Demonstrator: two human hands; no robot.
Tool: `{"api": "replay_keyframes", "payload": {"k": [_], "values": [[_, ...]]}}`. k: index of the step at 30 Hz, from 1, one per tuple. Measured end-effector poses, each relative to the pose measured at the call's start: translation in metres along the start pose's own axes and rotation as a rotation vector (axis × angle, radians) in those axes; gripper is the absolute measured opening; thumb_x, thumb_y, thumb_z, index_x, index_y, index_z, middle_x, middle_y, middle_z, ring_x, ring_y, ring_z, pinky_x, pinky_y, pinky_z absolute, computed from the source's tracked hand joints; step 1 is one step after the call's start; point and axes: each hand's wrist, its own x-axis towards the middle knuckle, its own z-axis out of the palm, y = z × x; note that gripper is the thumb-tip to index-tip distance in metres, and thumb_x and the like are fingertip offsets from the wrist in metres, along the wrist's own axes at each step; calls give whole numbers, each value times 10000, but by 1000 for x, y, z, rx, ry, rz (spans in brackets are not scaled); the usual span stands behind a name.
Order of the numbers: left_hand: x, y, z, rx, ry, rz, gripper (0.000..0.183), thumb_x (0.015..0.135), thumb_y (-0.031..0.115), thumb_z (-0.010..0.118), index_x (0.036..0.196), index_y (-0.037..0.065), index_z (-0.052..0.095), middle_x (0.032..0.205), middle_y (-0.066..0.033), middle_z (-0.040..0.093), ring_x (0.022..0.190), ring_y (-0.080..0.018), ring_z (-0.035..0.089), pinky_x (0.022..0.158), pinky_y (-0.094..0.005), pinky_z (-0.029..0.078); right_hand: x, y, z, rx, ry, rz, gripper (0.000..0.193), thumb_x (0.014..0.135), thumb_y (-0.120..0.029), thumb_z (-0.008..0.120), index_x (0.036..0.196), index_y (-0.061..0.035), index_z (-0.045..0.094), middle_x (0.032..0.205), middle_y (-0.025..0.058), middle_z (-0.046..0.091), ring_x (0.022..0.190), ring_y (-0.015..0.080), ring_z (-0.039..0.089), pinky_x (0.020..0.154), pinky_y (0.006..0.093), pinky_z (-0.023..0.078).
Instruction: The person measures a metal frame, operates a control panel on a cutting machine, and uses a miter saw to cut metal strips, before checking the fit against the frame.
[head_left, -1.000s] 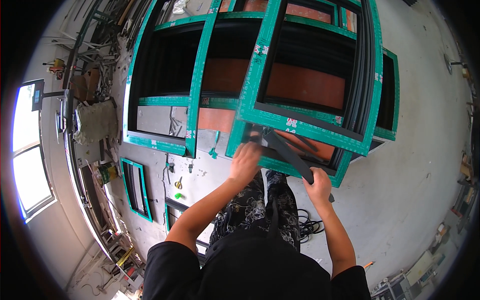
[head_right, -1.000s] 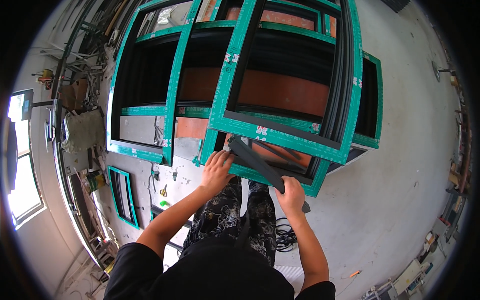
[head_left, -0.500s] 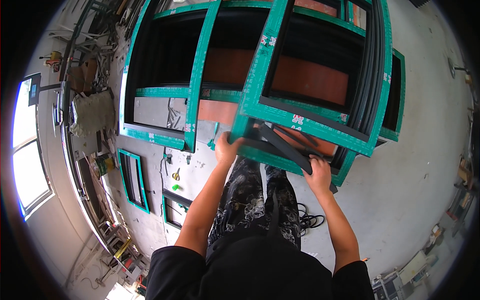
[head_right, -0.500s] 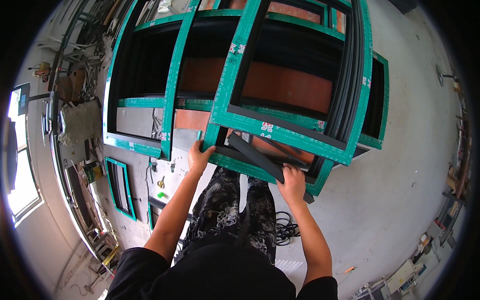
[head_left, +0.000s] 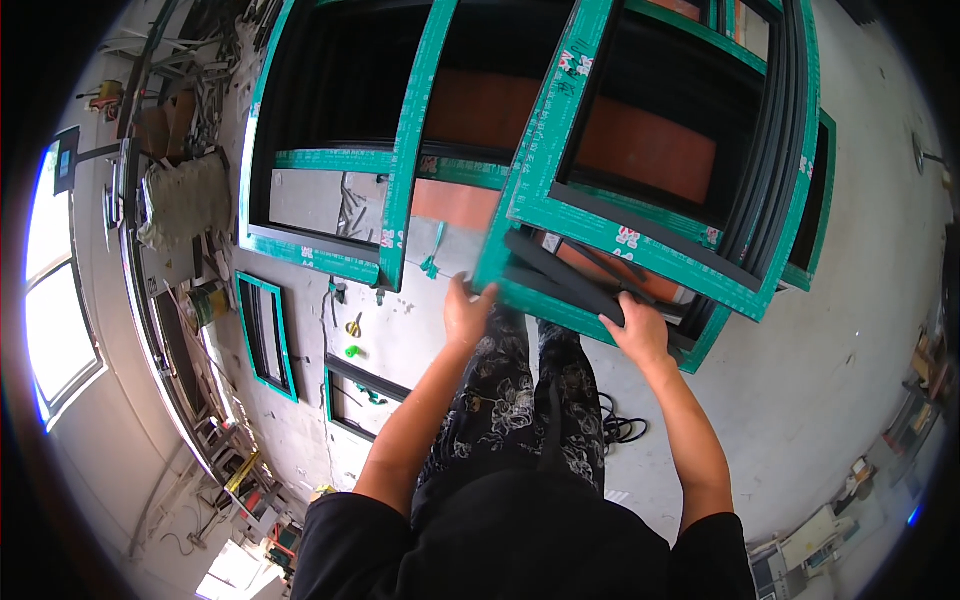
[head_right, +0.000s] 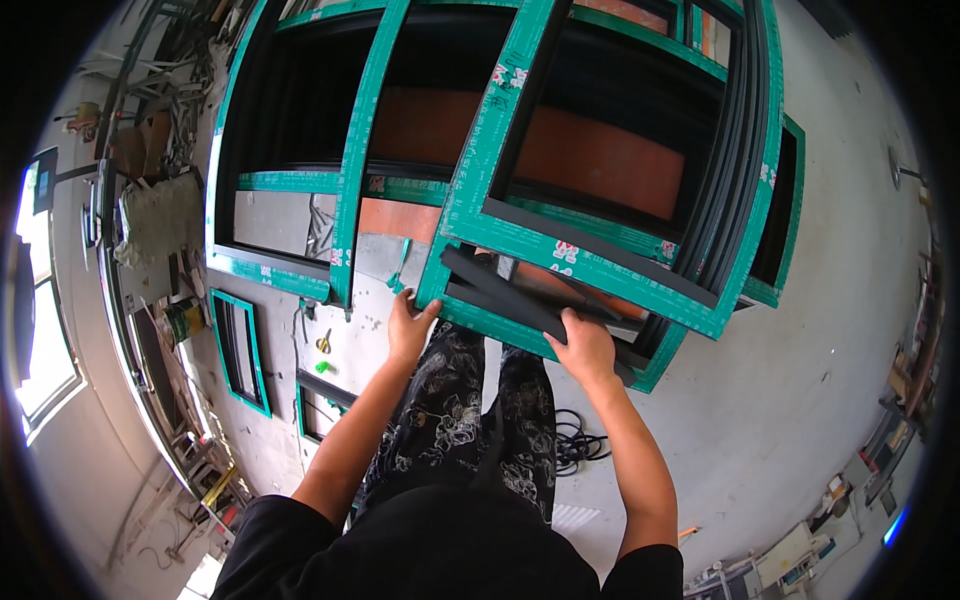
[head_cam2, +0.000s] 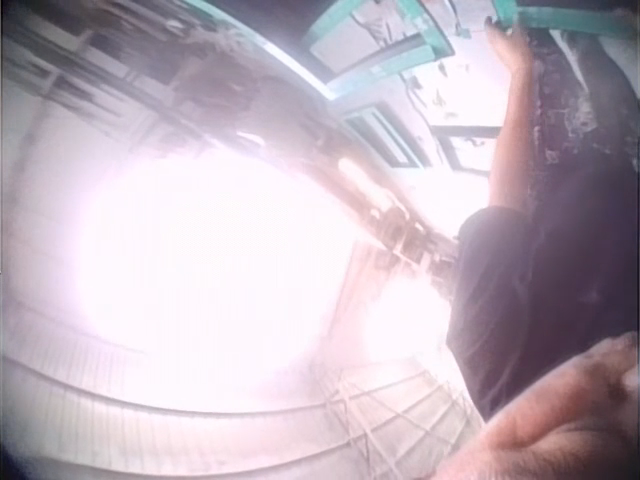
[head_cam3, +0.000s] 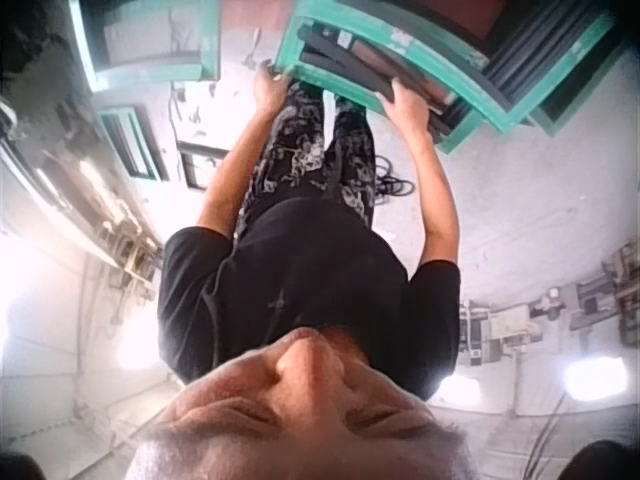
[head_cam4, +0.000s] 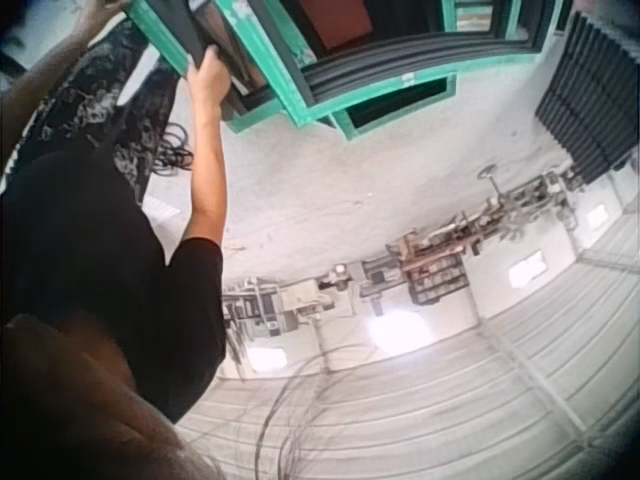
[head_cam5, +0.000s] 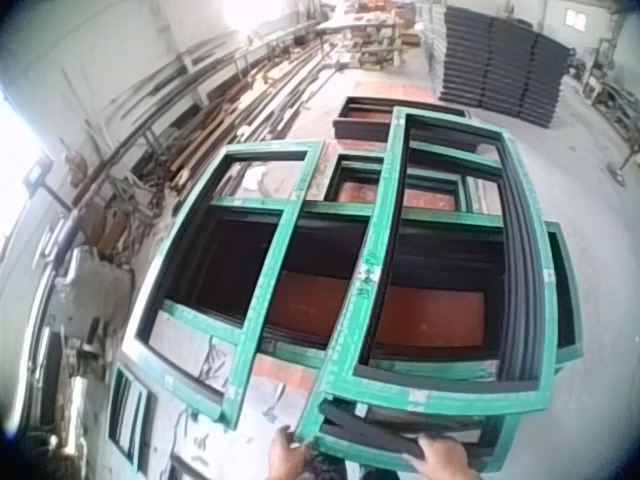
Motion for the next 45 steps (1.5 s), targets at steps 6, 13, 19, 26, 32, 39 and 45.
{"api": "replay_keyframes", "payload": {"k": [6, 13, 19, 26, 32, 39, 45], "values": [[-43, 62, 5, 479, -76, 865, 621, 725, 206, 769, 1272, 35, 529, 1302, -169, 518, 1258, -331, 457, 1091, -454, 341, -11, 7, -1, -7, 98, -74, 331, 705, -182, 777, 935, -55, 577, 830, 153, 622, 810, 377, 606, 702, 468, 487], [-8, 100, 42, 742, -370, 796, 458, 655, 413, 793, 924, 68, 661, 1036, -87, 612, 1087, -256, 547, 1019, -390, 390, -28, 34, -9, 9, 104, 32, 351, 733, -227, 794, 934, -38, 576, 817, 184, 636, 760, 392, 621, 658, 449, 493], [-5, 96, 50, 672, -302, 817, 446, 630, 436, 806, 877, 92, 665, 893, -68, 606, 972, -249, 563, 878, -377, 406, -30, 41, -2, 31, 60, 148, 392, 747, -284, 795, 883, -33, 526, 753, 176, 613, 723, 390, 608, 637, 452, 481], [-4, 100, 53, 667, -347, 737, 463, 631, 428, 812, 895, 79, 662, 902, -73, 612, 969, -253, 564, 880, -386, 404, -29, 39, -3, -23, 73, 151, 412, 743, -301, 803, 876, -35, 519, 736, 169, 615, 693, 381, 610, 627, 441, 482], [-8, 99, 55, 645, -333, 737, 468, 636, 426, 812, 900, 72, 657, 903, -77, 614, 970, -257, 565, 881, -387, 407, -32, 40, 0, -69, 78, 172, 419, 733, -314, 808, 867, -41, 520, 717, 159, 611, 685, 373, 609, 637, 433, 485], [-15, 95, 53, 631, -303, 777, 475, 647, 437, 799, 893, 64, 637, 921, -78, 628, 974, -242, 560, 886, -373, 388, -37, 47, 4, -77, 160, 114, 434, 703, -311, 824, 862, -42, 522, 749, 157, 609, 729, 373, 602, 669, 440, 476], [-28, 97, 45, 726, -299, 858, 588, 641, 430, 809, 1047, 52, 613, 990, -88, 589, 1038, -266, 534, 998, -420, 367, -39, 50, 5, -52, 149, 111, 434, 702, -309, 826, 859, -42, 521, 749, 158, 603, 734, 371, 601, 673, 438, 476]]}}
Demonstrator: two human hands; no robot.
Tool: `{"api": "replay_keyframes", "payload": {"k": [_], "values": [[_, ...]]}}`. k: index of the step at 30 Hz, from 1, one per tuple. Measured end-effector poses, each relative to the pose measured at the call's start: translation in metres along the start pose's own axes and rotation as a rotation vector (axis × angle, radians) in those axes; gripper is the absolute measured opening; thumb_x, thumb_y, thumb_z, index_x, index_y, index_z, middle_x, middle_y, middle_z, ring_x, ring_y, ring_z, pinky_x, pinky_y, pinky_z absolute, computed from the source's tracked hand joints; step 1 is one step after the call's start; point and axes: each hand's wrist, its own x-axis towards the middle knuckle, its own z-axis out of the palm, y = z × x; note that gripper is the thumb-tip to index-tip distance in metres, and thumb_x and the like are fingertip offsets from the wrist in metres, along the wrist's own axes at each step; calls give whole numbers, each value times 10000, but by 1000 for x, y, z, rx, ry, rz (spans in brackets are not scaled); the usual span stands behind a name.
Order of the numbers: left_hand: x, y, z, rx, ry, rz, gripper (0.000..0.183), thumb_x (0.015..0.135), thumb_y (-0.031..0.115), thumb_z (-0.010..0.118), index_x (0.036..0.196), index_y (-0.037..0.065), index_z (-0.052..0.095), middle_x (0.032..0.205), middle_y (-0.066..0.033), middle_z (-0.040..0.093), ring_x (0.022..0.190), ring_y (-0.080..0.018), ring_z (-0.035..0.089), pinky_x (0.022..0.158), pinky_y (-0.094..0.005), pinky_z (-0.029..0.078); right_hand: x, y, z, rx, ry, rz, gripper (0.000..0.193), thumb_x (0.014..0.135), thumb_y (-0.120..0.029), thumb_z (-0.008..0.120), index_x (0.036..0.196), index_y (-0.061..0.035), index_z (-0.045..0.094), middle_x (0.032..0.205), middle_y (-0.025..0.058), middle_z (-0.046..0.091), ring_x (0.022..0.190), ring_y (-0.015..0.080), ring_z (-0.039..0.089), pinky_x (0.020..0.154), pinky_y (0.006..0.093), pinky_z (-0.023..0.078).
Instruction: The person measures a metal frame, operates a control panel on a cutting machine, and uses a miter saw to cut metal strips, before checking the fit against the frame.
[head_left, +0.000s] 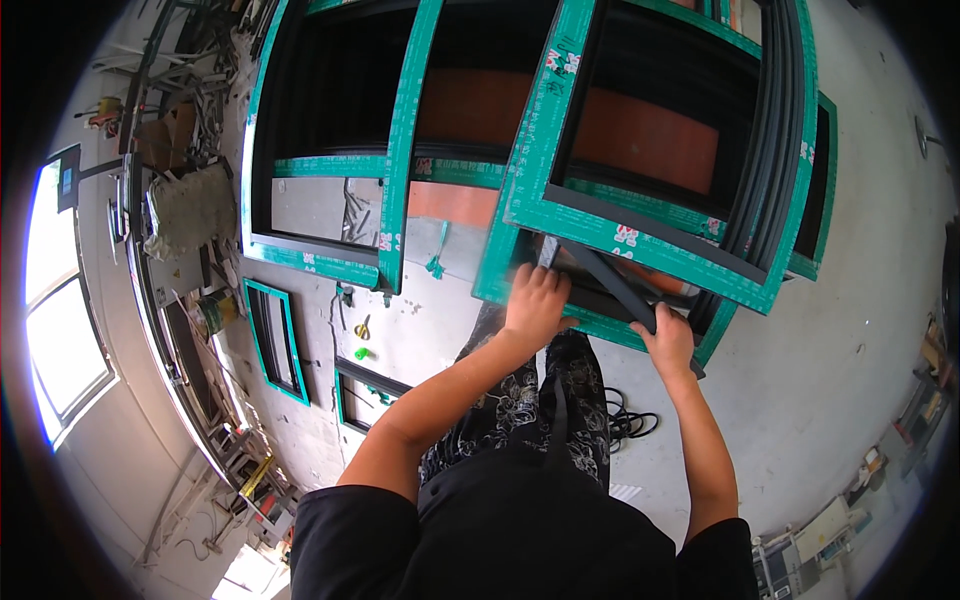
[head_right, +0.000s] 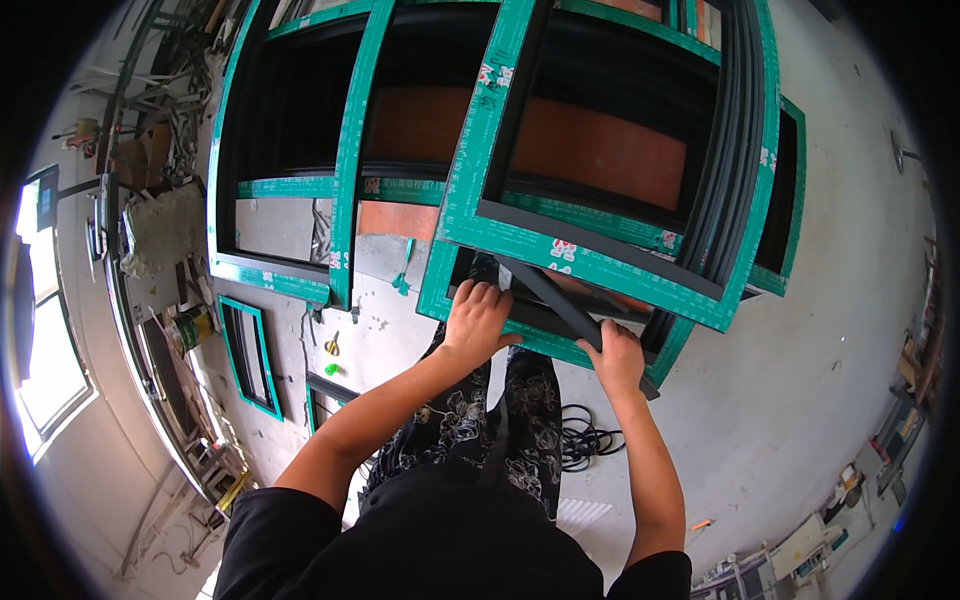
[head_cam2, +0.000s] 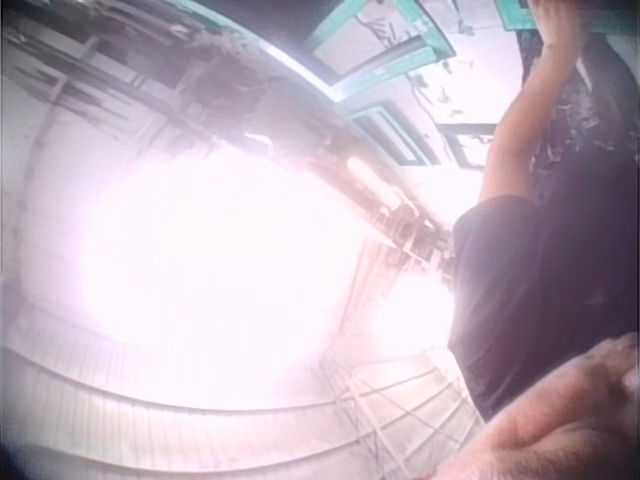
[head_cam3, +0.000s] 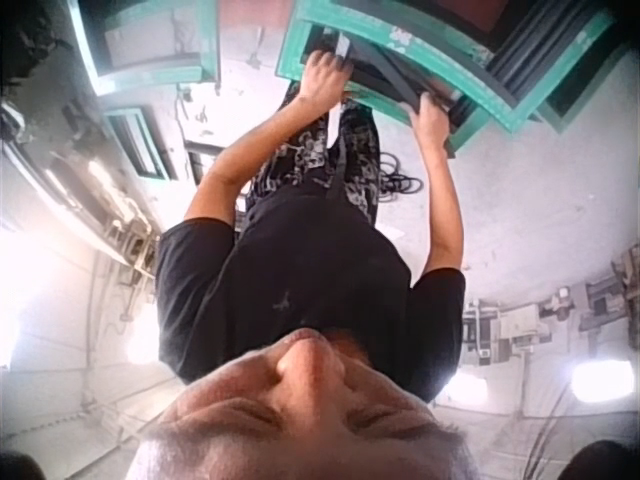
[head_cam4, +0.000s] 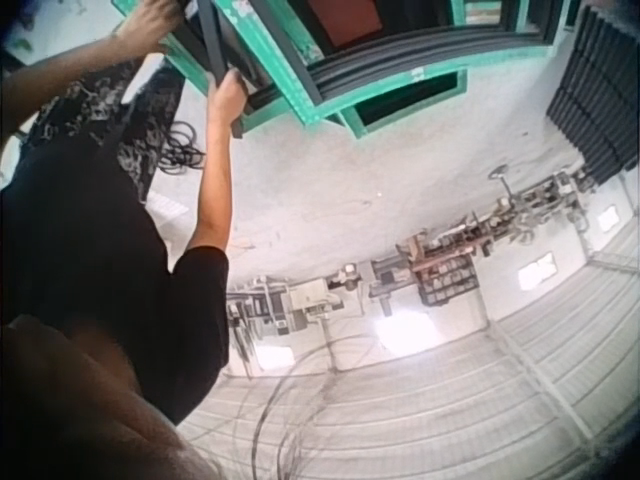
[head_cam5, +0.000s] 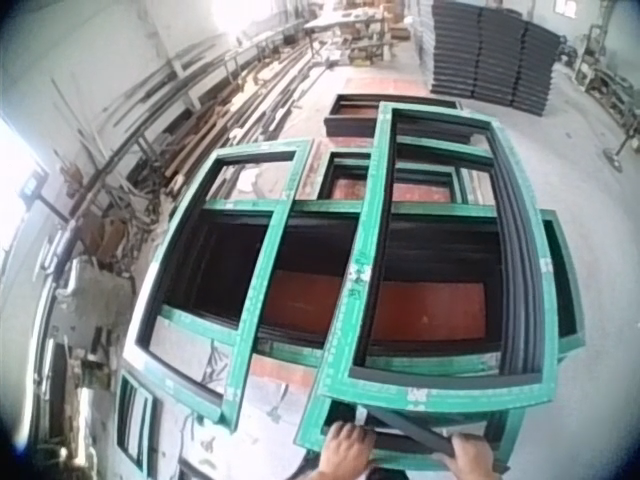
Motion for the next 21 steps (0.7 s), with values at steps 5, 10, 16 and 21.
{"api": "replay_keyframes", "payload": {"k": [5, 10, 16, 21], "values": [[-9, 15, -1, 109, 32, 139, 904, 610, 445, 819, 1344, 58, 460, 1226, -151, 548, 1222, -310, 466, 1113, -497, 270, -2, -3, -3, 11, 16, -16, 425, 709, -301, 822, 856, -42, 520, 736, 154, 592, 723, 372, 596, 670, 443, 473], [-4, 20, 19, 213, 104, 243, 779, 709, 312, 739, 1386, 59, 448, 1196, -155, 572, 1184, -317, 503, 1072, -497, 326, -13, -4, -12, -78, 98, -35, 383, 701, -239, 814, 880, -44, 536, 831, 139, 596, 842, 354, 590, 741, 452, 460], [8, 21, 44, 152, 187, 238, 400, 688, 111, 640, 1077, 69, 558, 932, -96, 556, 928, -283, 551, 897, -414, 428, -58, 9, -34, -135, 180, -13, 389, 659, -121, 791, 968, -38, 570, 1047, 143, 619, 1025, 351, 563, 883, 436, 451], [7, 32, 45, 187, 232, 215, 261, 707, 92, 606, 958, 88, 536, 869, -100, 545, 884, -287, 548, 825, -419, 430, -98, 13, -38, 13, 238, 100, 408, 644, -91, 776, 998, -25, 585, 1035, 151, 628, 982, 363, 577, 851, 449, 470]]}}
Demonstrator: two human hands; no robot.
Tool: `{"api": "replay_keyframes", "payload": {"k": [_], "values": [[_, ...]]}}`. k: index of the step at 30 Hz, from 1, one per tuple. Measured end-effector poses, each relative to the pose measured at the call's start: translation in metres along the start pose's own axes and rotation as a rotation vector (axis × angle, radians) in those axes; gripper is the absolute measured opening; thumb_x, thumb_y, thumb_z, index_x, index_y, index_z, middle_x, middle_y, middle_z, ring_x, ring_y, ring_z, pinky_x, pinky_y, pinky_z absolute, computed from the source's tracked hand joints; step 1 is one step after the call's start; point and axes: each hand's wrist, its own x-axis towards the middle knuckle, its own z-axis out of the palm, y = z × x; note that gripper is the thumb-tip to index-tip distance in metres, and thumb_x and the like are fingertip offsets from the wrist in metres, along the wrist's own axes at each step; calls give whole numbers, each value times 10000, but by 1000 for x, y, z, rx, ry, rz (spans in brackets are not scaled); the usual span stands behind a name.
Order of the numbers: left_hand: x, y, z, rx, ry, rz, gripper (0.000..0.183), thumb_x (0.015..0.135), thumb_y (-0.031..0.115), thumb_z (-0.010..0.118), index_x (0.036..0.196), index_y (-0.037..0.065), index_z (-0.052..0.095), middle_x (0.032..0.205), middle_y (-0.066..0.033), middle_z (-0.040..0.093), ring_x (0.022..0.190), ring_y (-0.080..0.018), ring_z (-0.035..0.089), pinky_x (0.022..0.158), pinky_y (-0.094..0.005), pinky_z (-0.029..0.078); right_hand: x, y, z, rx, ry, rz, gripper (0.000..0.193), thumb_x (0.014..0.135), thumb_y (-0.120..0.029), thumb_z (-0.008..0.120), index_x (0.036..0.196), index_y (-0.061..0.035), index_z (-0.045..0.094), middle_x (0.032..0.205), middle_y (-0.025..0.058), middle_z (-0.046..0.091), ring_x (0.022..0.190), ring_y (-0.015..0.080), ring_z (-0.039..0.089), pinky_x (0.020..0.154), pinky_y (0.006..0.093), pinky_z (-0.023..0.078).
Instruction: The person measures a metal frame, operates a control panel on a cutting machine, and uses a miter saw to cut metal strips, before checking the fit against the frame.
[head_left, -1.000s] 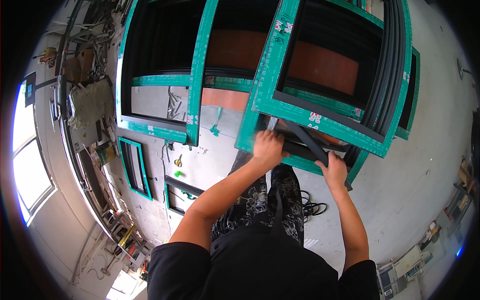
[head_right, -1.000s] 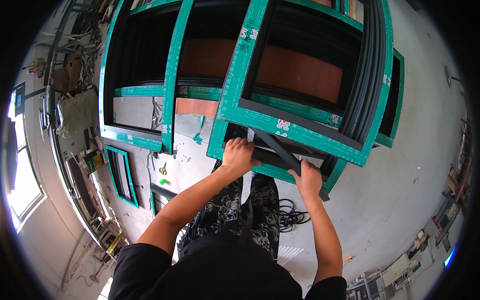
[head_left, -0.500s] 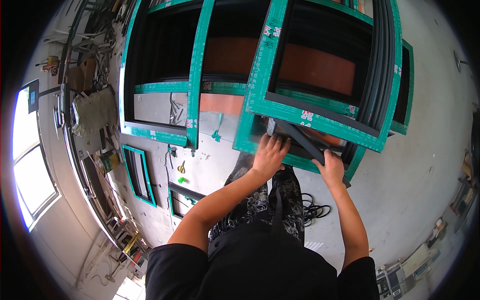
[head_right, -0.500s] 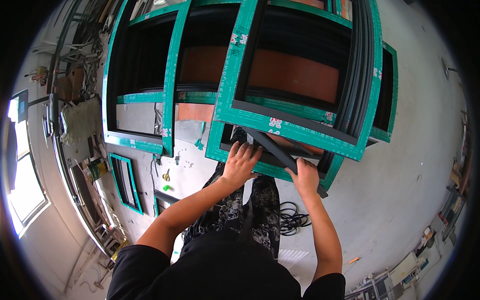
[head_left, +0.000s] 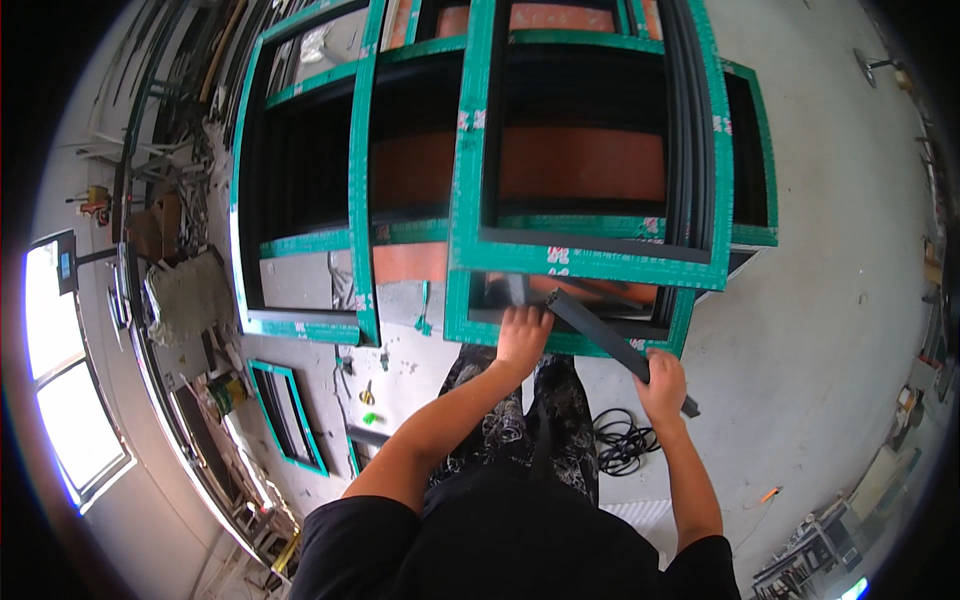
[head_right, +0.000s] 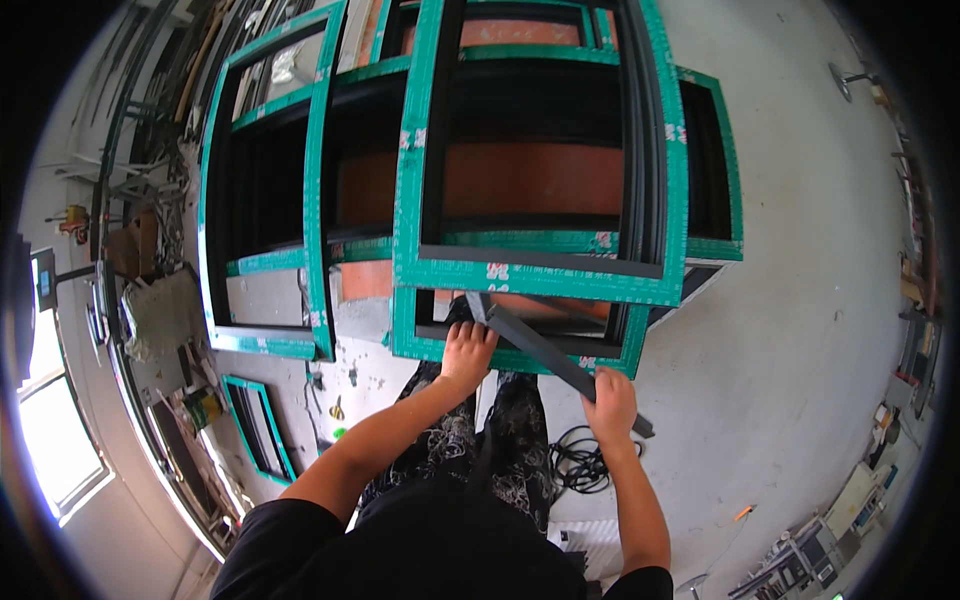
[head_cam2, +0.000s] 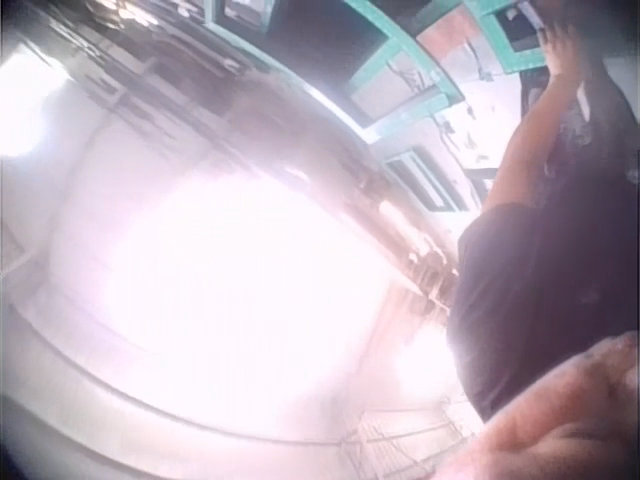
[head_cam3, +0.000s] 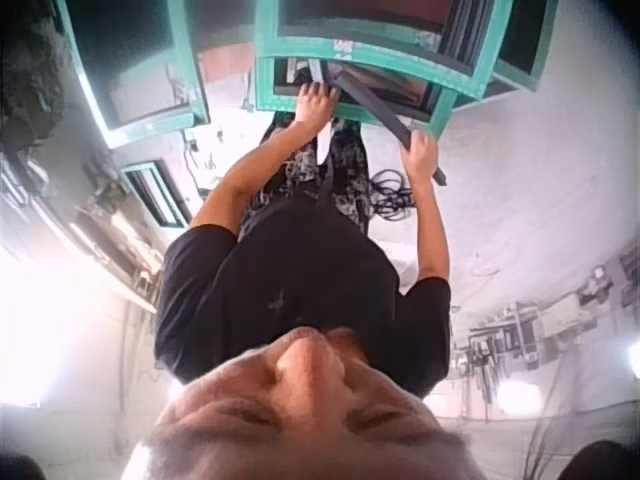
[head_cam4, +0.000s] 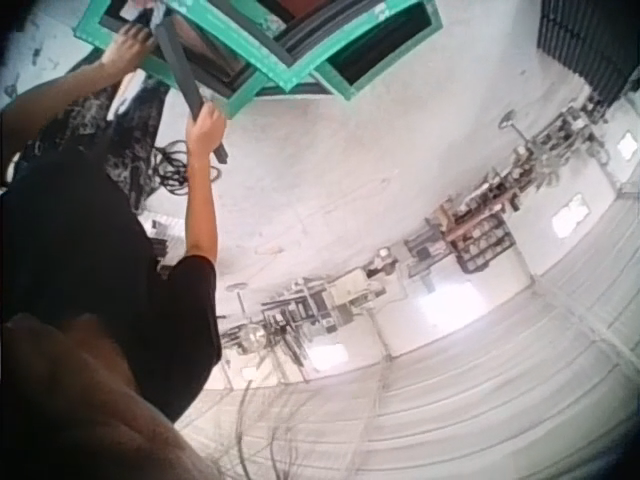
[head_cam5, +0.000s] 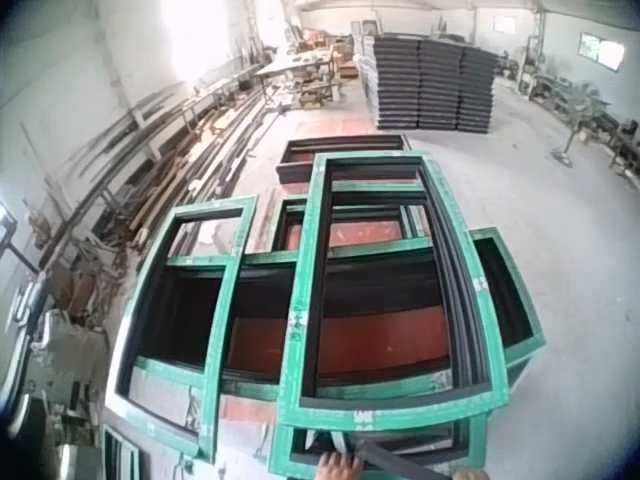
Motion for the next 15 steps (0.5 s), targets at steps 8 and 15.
{"api": "replay_keyframes", "payload": {"k": [8, 15], "values": [[8, 78, 31, 40, -33, -65, 244, 811, 160, 541, 1039, 75, 563, 901, -98, 584, 886, -275, 571, 809, -422, 439, -8, -32, 5, 251, 278, 271, 348, 788, -255, 777, 959, -10, 598, 863, 159, 609, 794, 371, 595, 697, 420, 472], [14, 89, -14, -199, -173, 124, 671, 678, 393, 794, 1194, 36, 556, 1130, -154, 590, 1138, -339, 543, 976, -423, 428, -12, -36, 26, 406, 496, 559, 341, 808, -250, 772, 889, 7, 562, 740, 118, 549, 678, 274, 524, 657, 376, 445]]}}
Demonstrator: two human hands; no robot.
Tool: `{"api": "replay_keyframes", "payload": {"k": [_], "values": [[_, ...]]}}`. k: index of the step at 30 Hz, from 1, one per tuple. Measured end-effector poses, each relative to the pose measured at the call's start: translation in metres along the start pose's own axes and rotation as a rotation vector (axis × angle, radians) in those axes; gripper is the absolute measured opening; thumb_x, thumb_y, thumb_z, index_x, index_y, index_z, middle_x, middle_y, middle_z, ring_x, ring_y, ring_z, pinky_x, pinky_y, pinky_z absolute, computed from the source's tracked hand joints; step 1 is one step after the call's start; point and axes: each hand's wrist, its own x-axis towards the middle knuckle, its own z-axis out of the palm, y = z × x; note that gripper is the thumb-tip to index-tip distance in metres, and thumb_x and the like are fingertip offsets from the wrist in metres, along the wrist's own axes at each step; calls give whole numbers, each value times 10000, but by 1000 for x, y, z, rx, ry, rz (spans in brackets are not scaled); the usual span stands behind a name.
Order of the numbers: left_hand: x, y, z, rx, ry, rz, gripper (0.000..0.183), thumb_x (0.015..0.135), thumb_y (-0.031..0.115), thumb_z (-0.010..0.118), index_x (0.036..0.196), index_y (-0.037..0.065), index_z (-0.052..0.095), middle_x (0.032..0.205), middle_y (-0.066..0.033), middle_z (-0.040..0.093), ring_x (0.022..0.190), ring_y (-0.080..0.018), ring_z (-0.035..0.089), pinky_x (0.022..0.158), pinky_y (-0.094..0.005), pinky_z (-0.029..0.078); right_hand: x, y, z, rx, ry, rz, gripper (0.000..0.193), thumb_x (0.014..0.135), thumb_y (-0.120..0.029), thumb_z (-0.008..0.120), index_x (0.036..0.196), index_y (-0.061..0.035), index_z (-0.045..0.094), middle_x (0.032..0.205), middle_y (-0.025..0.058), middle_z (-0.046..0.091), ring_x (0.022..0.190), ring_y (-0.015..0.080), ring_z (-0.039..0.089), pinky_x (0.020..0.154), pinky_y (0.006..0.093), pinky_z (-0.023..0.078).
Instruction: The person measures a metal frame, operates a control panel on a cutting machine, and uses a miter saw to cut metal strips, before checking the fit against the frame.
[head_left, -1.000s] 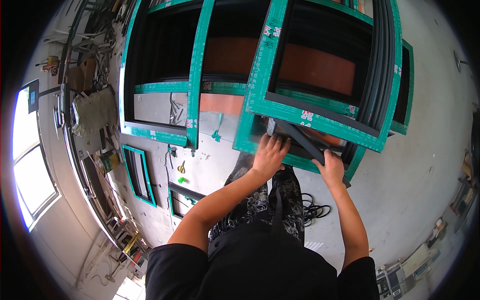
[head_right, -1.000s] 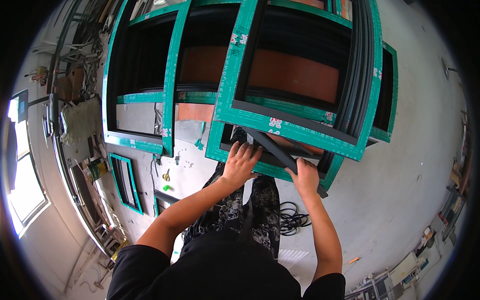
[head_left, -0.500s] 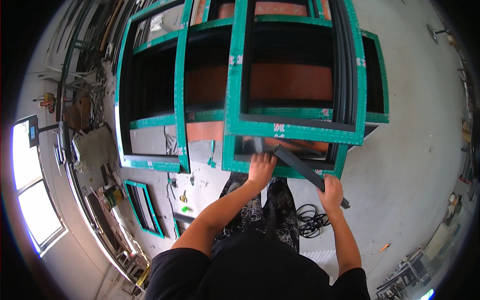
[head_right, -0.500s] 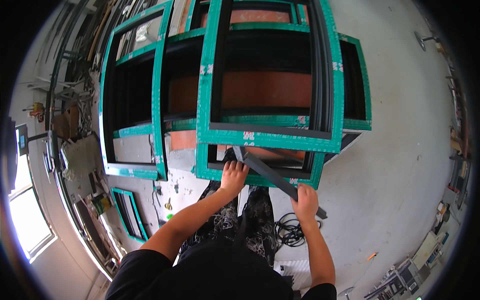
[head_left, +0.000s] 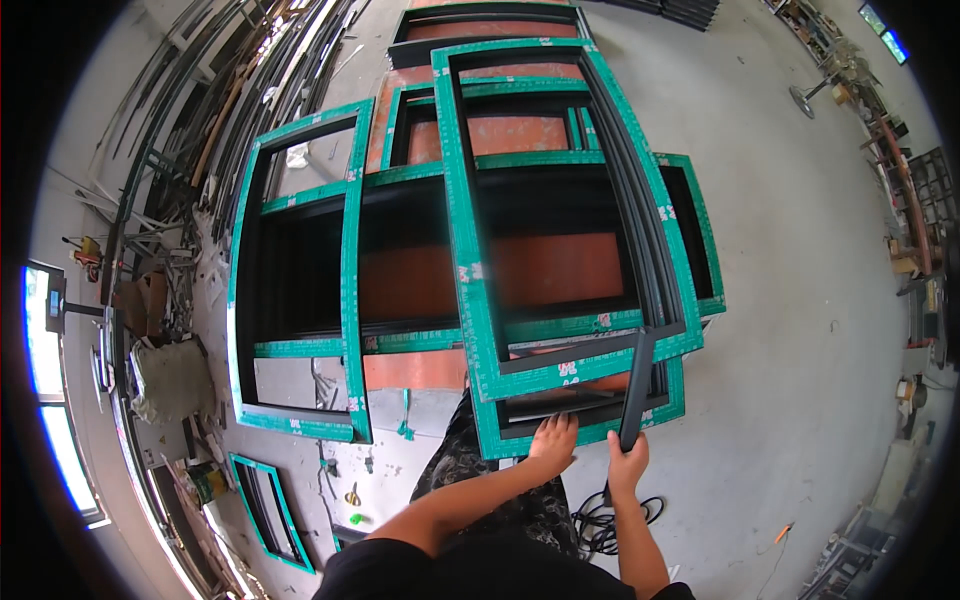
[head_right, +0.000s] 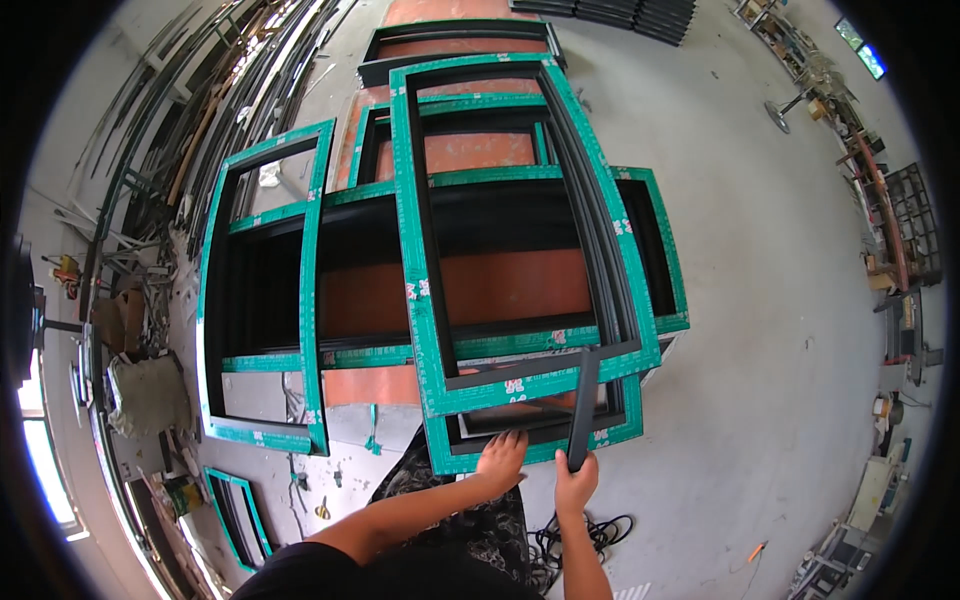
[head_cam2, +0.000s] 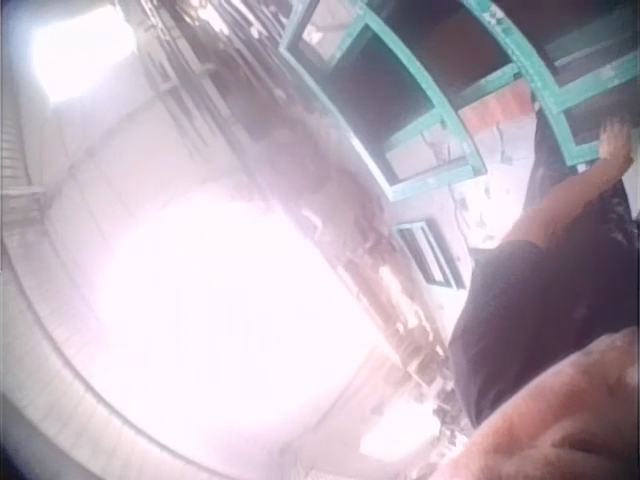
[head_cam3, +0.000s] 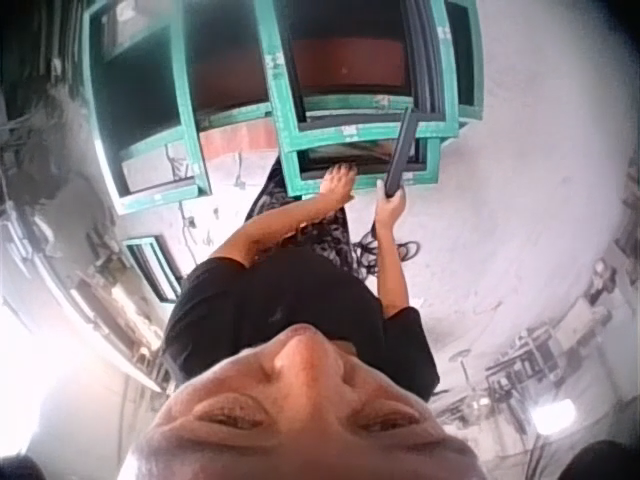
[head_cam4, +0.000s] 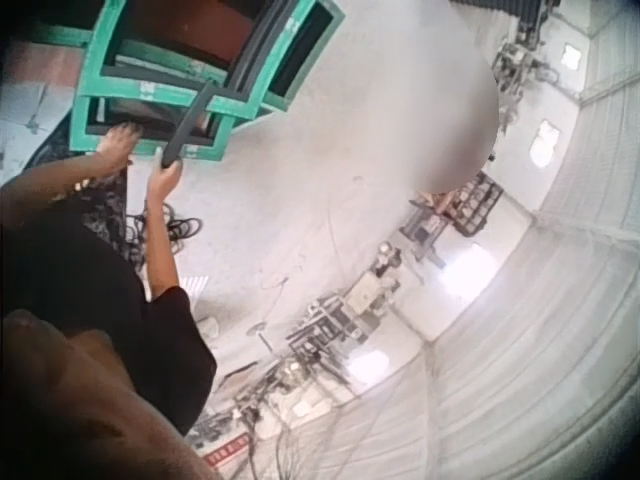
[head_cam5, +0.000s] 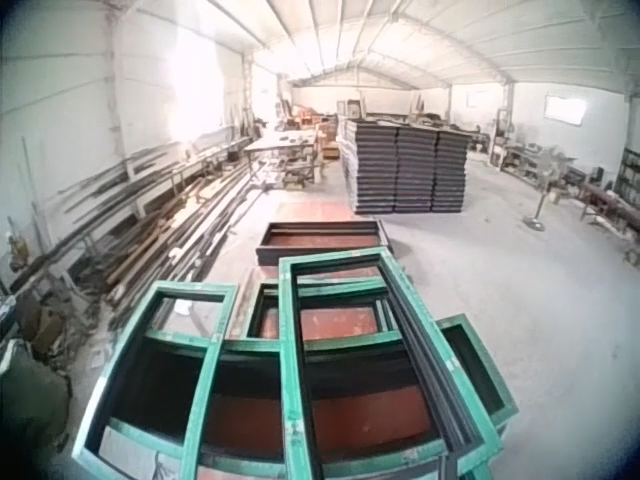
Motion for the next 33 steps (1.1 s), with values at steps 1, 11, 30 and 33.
{"api": "replay_keyframes", "payload": {"k": [1, 11, 30, 33], "values": [[-7, -11, -20, -110, -185, 48, 622, 729, 402, 771, 1204, 48, 579, 1119, -146, 607, 1131, -329, 559, 967, -398, 445, -4, 8, 2, 9, 19, 89, 326, 818, -230, 767, 865, 5, 547, 721, 82, 523, 674, 211, 490, 650, 361, 435], [38, -232, -152, -703, 288, -715, 700, 820, 478, 720, 1207, -75, 534, 1075, -241, 653, 1007, -329, 650, 850, -388, 515, -21, 44, 82, 908, 162, 730, 454, 843, -169, 753, 1202, 10, 542, 1102, 56, 591, 974, 156, 535, 873, 297, 418], [163, -223, -127, -891, 387, -905, 860, 685, 488, 807, 1298, -13, 470, 1120, -175, 650, 1018, -291, 632, 900, -385, 491, 11, 21, 26, 533, 215, 600, 337, 781, -222, 788, 944, 15, 614, 859, 64, 619, 789, 175, 553, 725, 329, 448], [161, -184, -89, -754, 411, -984, 1039, 625, 577, 789, 1360, -40, 392, 1210, -242, 614, 1129, -366, 603, 990, -399, 448, 54, 70, 9, 441, 244, 573, 364, 754, -238, 797, 940, 19, 619, 860, 76, 632, 788, 188, 555, 737, 348, 453]]}}
